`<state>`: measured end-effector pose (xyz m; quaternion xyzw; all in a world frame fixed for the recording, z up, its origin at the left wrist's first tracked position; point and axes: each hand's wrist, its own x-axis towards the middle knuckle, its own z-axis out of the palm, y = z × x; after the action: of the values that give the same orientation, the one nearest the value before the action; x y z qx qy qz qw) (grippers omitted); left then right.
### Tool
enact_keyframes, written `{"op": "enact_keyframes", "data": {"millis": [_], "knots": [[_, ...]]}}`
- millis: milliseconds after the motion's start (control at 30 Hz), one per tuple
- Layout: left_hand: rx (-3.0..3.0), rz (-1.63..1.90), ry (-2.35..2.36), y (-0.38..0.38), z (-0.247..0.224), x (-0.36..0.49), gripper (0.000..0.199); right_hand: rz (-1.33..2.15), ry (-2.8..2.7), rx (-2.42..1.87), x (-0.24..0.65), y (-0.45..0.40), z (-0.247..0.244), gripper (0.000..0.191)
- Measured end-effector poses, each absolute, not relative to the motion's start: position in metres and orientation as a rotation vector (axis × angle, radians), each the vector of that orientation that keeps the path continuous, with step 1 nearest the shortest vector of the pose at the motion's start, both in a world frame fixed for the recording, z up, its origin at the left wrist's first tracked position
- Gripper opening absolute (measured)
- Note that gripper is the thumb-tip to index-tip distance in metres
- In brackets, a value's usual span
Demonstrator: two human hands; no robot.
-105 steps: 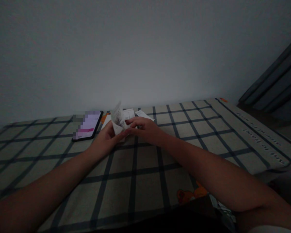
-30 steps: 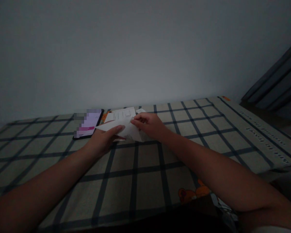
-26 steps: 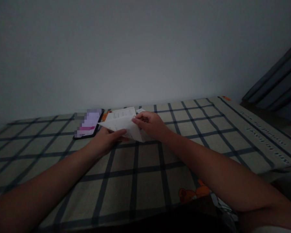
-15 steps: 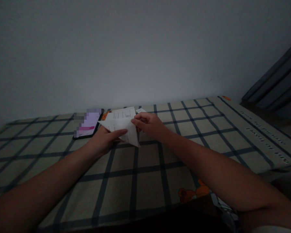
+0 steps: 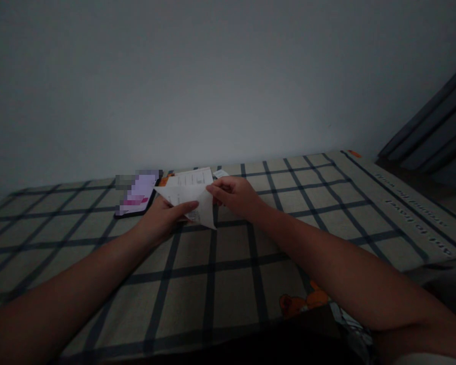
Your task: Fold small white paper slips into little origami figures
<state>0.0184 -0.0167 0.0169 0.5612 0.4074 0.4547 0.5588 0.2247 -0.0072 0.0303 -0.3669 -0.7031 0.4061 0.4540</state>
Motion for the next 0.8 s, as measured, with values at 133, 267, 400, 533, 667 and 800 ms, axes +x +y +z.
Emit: {"op": "enact_keyframes", "data": {"millis": [133,267,400,533,667,800], "knots": [[1.38,1.095,0.955,-0.015,0.014,0.016,0.035,0.98,-1.748,-0.899,0.225,-0.007,0.03,0.032],[1.324,1.091,0.985,-0.015,0.011,0.014,0.033,0.964,-1.761,-0.885,0.226,-0.008,0.03,0.033],[1.314,1.097,0.984,-0.014,0.011,0.014,0.034,0.969,-1.768,-0.872,0.226,-0.009,0.03,0.033],[1.317,1.085,0.977,-0.013,0.01,0.013,0.036,1.03,-1.749,-0.854,0.226,-0.008,0.029,0.032],[1.322,1.079,0.954,-0.011,0.007,0.012,0.036,1.127,-1.662,-0.834,0.227,-0.005,0.029,0.035],[1.337,1.072,0.946,-0.01,0.006,0.011,0.036,1.138,-1.65,-0.829,0.229,-0.005,0.031,0.033]]}}
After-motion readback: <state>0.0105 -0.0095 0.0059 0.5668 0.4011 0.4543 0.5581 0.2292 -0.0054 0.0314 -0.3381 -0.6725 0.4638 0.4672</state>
